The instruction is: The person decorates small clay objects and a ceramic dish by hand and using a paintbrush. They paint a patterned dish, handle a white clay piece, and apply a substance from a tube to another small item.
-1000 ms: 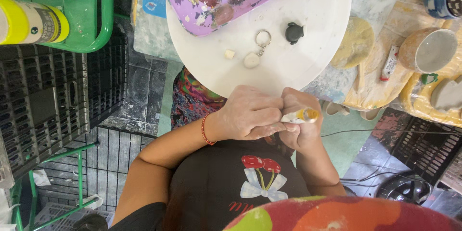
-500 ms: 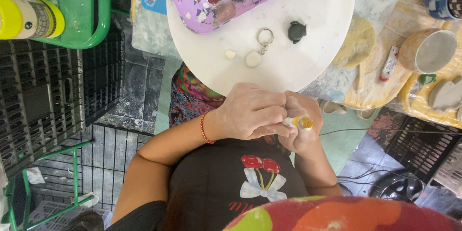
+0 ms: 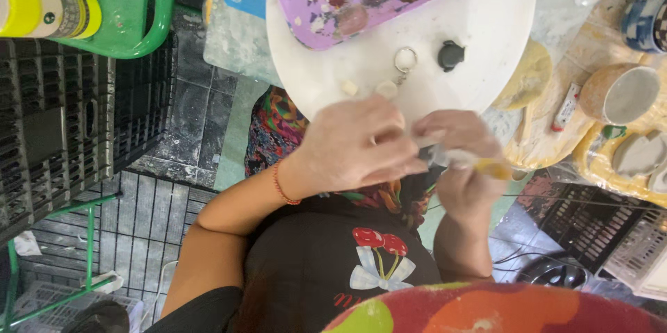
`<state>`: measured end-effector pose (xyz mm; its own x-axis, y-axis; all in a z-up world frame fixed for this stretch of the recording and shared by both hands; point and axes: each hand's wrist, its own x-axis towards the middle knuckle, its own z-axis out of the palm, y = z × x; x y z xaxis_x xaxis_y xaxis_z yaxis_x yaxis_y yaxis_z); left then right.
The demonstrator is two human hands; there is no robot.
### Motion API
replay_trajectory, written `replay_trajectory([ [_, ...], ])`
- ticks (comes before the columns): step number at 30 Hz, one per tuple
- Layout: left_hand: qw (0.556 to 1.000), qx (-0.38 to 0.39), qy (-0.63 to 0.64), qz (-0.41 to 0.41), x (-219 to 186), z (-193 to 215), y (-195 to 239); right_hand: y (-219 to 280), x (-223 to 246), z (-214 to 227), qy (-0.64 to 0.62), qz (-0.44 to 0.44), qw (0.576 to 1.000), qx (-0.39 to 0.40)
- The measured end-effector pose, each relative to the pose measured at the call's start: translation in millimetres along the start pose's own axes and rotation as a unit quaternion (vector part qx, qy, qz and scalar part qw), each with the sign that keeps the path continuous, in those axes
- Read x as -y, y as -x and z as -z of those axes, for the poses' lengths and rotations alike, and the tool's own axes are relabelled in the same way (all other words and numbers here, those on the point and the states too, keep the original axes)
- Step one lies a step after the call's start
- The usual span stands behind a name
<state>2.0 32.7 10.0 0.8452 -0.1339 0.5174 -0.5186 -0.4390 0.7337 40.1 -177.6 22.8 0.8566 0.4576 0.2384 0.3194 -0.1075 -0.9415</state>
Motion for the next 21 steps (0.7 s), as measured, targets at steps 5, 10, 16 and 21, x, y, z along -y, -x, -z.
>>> replay_trajectory([
  [5, 0.981, -0.104, -0.091, 0.135, 27.0, 39.3, 12.2, -41.2, 15.2, 9.4, 0.180, -0.018, 0.983, -0.006],
  [10, 0.961, -0.133, -0.110, 0.216, 68.8, 40.3, 24.9, -73.9, -3.5, 13.0, 0.128, -0.019, 0.991, 0.034],
  [16, 0.953, -0.107, -0.117, 0.258, 87.0, 33.8, 27.8, -107.7, -26.8, 13.7, 0.117, -0.010, 0.990, 0.074],
  [21, 0.964, -0.120, -0.096, 0.216, 74.5, 45.1, 26.6, -121.3, -51.4, 7.4, -0.001, -0.022, 0.998, 0.053],
])
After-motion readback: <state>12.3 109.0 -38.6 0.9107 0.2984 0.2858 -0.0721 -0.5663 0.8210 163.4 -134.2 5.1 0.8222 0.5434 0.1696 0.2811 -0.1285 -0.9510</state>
